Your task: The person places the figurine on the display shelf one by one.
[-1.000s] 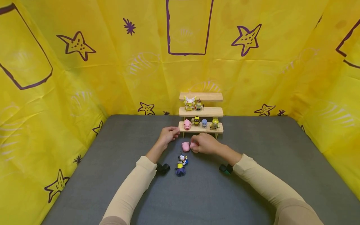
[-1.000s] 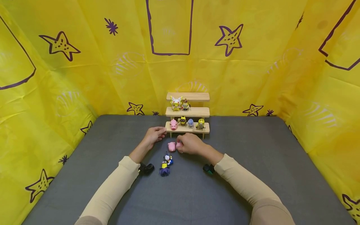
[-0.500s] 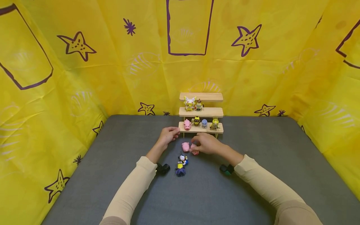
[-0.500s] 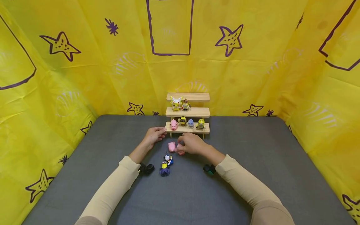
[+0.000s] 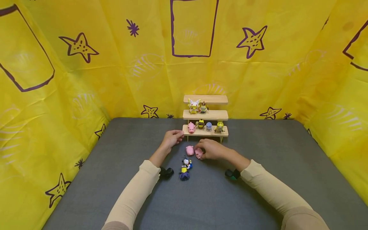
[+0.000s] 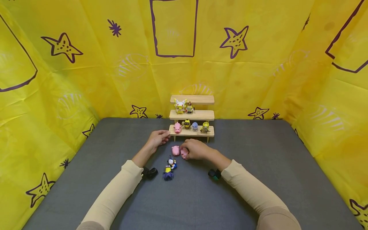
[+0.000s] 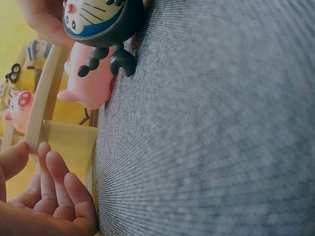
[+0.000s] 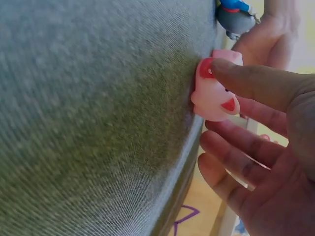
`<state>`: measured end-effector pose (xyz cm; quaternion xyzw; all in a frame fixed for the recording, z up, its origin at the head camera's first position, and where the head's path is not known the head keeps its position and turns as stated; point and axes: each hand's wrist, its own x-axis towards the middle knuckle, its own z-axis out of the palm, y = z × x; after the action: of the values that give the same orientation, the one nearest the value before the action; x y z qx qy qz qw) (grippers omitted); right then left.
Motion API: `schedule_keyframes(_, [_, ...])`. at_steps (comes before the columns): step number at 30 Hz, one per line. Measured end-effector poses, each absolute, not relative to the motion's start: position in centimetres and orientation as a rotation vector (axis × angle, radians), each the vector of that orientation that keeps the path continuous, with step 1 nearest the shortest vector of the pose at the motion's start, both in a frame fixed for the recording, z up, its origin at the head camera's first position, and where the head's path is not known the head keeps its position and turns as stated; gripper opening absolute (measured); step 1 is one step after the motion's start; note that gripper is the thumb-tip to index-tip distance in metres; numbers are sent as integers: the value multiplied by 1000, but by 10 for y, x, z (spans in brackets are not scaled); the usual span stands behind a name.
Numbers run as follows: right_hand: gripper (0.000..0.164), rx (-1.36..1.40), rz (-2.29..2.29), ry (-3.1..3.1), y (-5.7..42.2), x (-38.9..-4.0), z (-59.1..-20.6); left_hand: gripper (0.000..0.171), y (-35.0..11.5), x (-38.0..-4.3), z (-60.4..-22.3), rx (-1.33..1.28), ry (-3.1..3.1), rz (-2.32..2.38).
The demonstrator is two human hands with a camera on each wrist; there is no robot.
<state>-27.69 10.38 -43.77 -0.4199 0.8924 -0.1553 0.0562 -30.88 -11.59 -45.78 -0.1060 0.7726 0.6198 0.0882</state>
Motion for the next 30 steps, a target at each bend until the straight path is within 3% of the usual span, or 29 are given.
schedule_keyframes(14, [37, -1262, -510, 2763, 105, -273, -438, 30, -115, -308, -457, -303, 2308, 1845])
schedule_keyframes(30, [35, -1228, -673, 2814, 117, -284, -396, 31, -115, -308, -455, -314, 2309, 1832])
